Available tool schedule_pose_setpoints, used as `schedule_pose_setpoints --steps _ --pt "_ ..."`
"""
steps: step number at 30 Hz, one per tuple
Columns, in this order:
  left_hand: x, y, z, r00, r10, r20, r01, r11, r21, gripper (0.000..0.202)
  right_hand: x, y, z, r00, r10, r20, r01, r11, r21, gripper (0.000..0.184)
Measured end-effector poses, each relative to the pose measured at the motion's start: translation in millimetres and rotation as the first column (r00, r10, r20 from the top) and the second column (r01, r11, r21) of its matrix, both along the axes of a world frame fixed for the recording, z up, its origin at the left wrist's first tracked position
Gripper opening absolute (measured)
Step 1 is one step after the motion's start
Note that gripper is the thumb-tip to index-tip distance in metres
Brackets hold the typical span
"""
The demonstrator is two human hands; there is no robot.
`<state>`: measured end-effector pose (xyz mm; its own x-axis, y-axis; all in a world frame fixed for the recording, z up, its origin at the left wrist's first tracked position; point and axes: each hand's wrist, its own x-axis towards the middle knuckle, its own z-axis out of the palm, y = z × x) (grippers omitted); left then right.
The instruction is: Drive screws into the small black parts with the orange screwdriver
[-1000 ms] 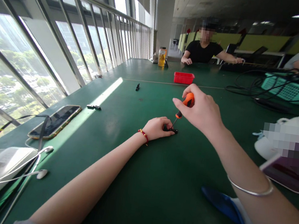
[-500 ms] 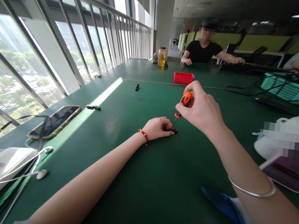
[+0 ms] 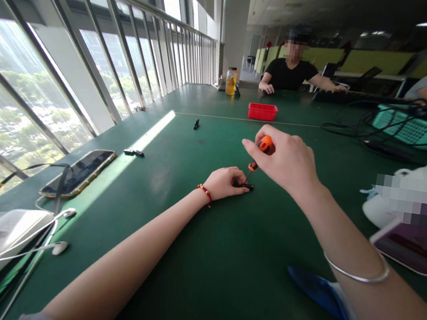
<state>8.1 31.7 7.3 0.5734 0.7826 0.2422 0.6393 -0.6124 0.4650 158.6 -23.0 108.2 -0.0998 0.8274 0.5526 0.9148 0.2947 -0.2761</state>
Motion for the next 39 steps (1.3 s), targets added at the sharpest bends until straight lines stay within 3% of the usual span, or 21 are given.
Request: schedule_pose_setpoints --steps 2,5,13,16,23,26,33,36,39 --pt "0.0 -0.1 0.3 1.0 0.0 -0.004 0.0 1.0 -0.004 0.021 0.8 0.0 0.2 1.0 -0.006 0.004 0.006 1.0 -0.011 0.027" --pt "-0.1 -0.5 0.8 1.0 0.003 -0.007 -0.003 1.0 -0.007 0.021 1.2 -0.6 0.7 1.0 -0.006 -0.007 0.006 1.0 -0.016 0.018" --pt "-0.6 0.6 -1.2 1.0 -0.007 0.015 0.007 1.0 0.01 0.02 -0.2 0.6 -0.2 1.0 0.0 -0.029 0.0 1.0 -0.011 0.027" --pt "-1.0 1.1 -1.6 1.0 -0.011 0.024 0.011 1.0 0.017 0.02 0.8 0.6 0.2 0.998 0.013 -0.056 -0.014 1.0 -0.02 0.018" --pt "-0.6 0.2 -1.2 1.0 -0.001 0.014 0.001 1.0 0.008 0.02 -0.1 -0.2 0.3 0.999 -0.032 -0.021 0.032 0.999 -0.011 0.027" --pt "-0.3 0.4 -1.5 1.0 0.004 0.009 -0.004 1.0 0.007 0.021 0.3 -0.2 0.6 0.999 -0.042 -0.024 0.042 0.999 -0.007 0.019" --pt "-0.5 1.9 -3.4 1.0 -0.005 0.022 0.004 1.0 0.019 0.021 -0.4 2.7 -2.9 0.998 -0.032 -0.047 0.032 0.999 -0.015 0.03" --pt "-0.1 0.4 -1.6 1.0 0.006 0.018 -0.006 1.0 0.01 0.021 -0.7 3.6 -3.6 0.997 -0.001 -0.077 0.0 1.0 -0.02 0.023" --pt "0.3 -1.1 0.5 1.0 0.012 0.005 -0.012 1.0 -0.004 0.02 -0.6 4.5 -4.1 0.994 0.01 -0.11 -0.014 0.999 -0.035 0.037"
